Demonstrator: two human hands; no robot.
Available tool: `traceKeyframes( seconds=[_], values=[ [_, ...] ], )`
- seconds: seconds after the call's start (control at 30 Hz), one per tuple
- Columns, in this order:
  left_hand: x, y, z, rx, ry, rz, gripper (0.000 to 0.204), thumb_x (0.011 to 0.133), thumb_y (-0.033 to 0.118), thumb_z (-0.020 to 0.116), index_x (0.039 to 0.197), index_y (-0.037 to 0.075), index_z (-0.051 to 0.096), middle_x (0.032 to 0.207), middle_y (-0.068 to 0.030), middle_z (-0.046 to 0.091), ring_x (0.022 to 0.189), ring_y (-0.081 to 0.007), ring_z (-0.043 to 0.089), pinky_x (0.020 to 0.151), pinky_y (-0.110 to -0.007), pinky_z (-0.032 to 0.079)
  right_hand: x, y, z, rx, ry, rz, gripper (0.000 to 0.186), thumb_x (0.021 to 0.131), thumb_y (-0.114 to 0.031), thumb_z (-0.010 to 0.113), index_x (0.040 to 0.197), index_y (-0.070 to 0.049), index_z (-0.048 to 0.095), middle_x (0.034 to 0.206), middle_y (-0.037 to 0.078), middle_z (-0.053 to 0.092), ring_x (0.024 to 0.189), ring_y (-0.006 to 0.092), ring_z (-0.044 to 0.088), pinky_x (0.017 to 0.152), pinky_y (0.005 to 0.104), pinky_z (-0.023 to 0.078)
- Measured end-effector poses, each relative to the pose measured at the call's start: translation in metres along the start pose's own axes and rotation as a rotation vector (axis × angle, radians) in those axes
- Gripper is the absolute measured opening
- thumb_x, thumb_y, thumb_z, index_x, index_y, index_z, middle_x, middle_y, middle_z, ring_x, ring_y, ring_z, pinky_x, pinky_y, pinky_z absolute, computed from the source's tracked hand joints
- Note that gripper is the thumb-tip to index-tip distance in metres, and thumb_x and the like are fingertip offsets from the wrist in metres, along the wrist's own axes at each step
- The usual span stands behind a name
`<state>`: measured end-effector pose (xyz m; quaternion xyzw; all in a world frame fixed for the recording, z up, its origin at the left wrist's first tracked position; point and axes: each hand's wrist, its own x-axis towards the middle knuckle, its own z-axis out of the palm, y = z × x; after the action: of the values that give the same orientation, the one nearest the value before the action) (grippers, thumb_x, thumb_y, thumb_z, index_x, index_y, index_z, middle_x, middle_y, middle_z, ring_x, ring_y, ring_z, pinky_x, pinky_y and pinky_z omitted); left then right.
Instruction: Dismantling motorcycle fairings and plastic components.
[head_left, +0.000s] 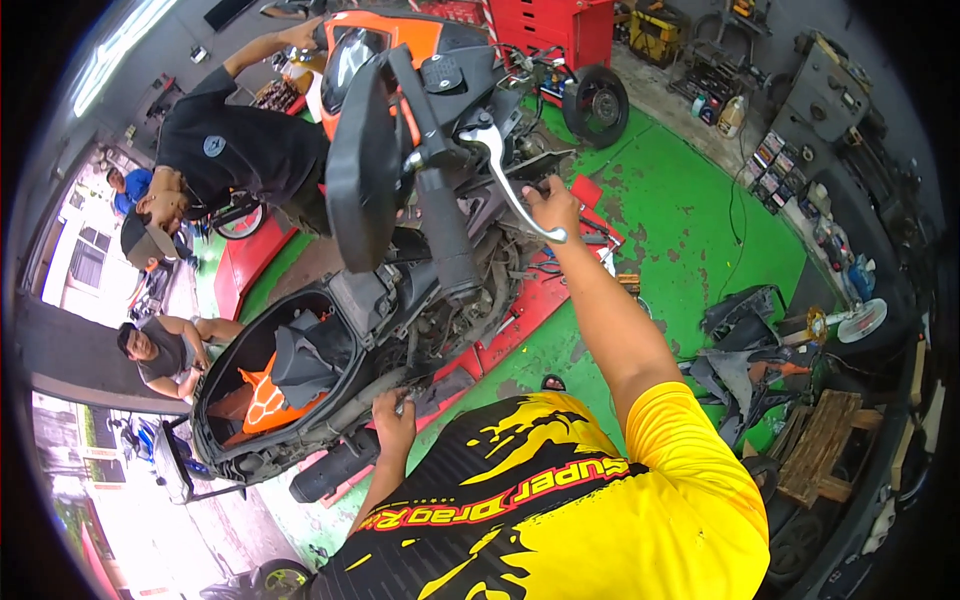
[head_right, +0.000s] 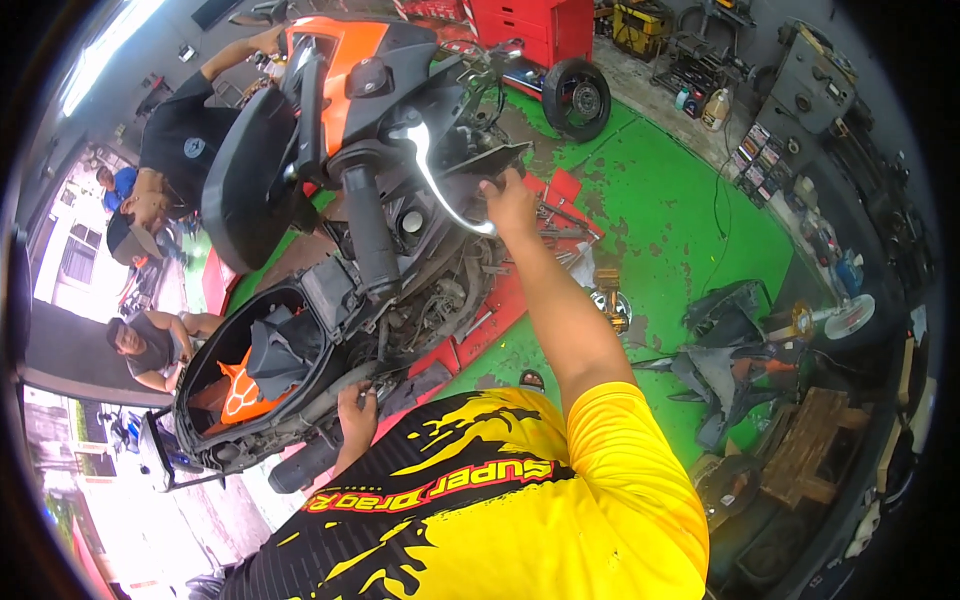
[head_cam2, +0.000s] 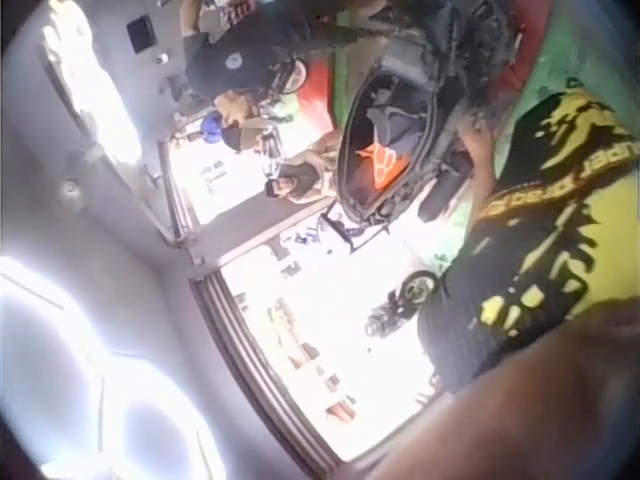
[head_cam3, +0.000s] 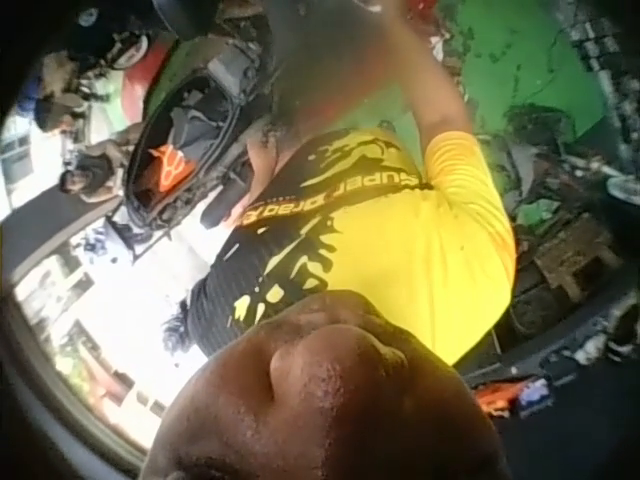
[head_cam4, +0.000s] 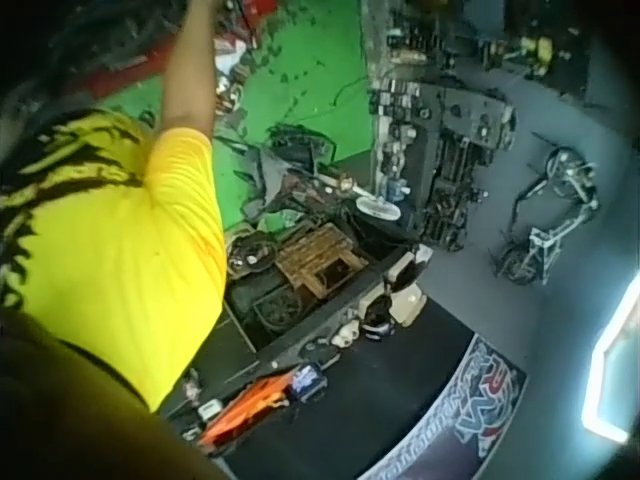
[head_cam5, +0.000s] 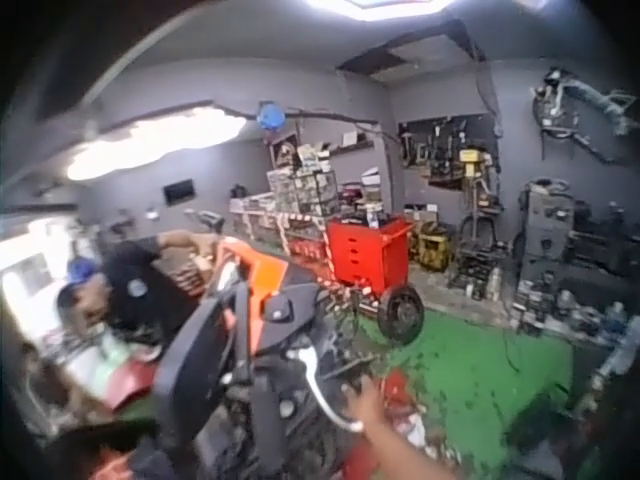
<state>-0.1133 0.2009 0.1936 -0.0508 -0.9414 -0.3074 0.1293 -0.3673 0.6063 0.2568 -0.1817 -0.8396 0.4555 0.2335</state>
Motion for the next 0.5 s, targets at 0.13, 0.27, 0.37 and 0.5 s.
traceKeyframes(
  seconds=[0.13,0.27,0.37,0.5],
  values=[
    [0.014,0.006,-0.005,-0.008,-0.004,0.003,0.015,0.083,0.009,0.065,0.096,0.002,0.068,0.094,-0.0163,0.066,0.093,-0.0362,0.06,0.087,-0.045,0.046,-0.007,-0.018,0.009,0.114,-0.003,-0.046,0.032,0.085,-0.031,0.072,0.1,-0.004,0.065,0.089,0.023,0.07,0.088,0.0437,0.067,0.079,0.0492,0.052],
    [0.031,0.008,-0.008,-0.032,0.037,0.008,0.016,0.083,0.01,0.066,0.097,0.003,0.068,0.099,-0.0155,0.067,0.097,-0.0354,0.06,0.09,-0.044,0.046,-0.014,-0.024,0.014,0.105,0.016,-0.13,0.028,0.086,-0.027,0.071,0.099,-0.003,0.065,0.089,0.021,0.07,0.087,0.042,0.068,0.078,0.0473,0.052],
    [0.046,0.017,-0.01,-0.063,0.084,0.01,0.016,0.083,0.01,0.066,0.098,0.004,0.068,0.1,-0.015,0.067,0.099,-0.035,0.06,0.091,-0.044,0.046,-0.004,0.008,0.027,0.079,0.099,-0.588,0.036,0.093,-0.034,0.059,0.116,-0.007,0.064,0.092,0.02,0.068,0.086,0.0401,0.068,0.075,0.0491,0.051],
    [0.053,0.013,-0.005,-0.172,0.106,0.075,0.016,0.082,0.009,0.067,0.097,0.003,0.068,0.099,-0.0148,0.067,0.099,-0.0341,0.06,0.091,-0.042,0.046,0.007,0.066,0.027,0.195,0.036,-0.68,0.035,0.099,-0.023,0.055,0.128,-0.004,0.054,0.096,0.011,0.068,0.074,0.0267,0.071,0.065,0.0386,0.055]
  ],
)
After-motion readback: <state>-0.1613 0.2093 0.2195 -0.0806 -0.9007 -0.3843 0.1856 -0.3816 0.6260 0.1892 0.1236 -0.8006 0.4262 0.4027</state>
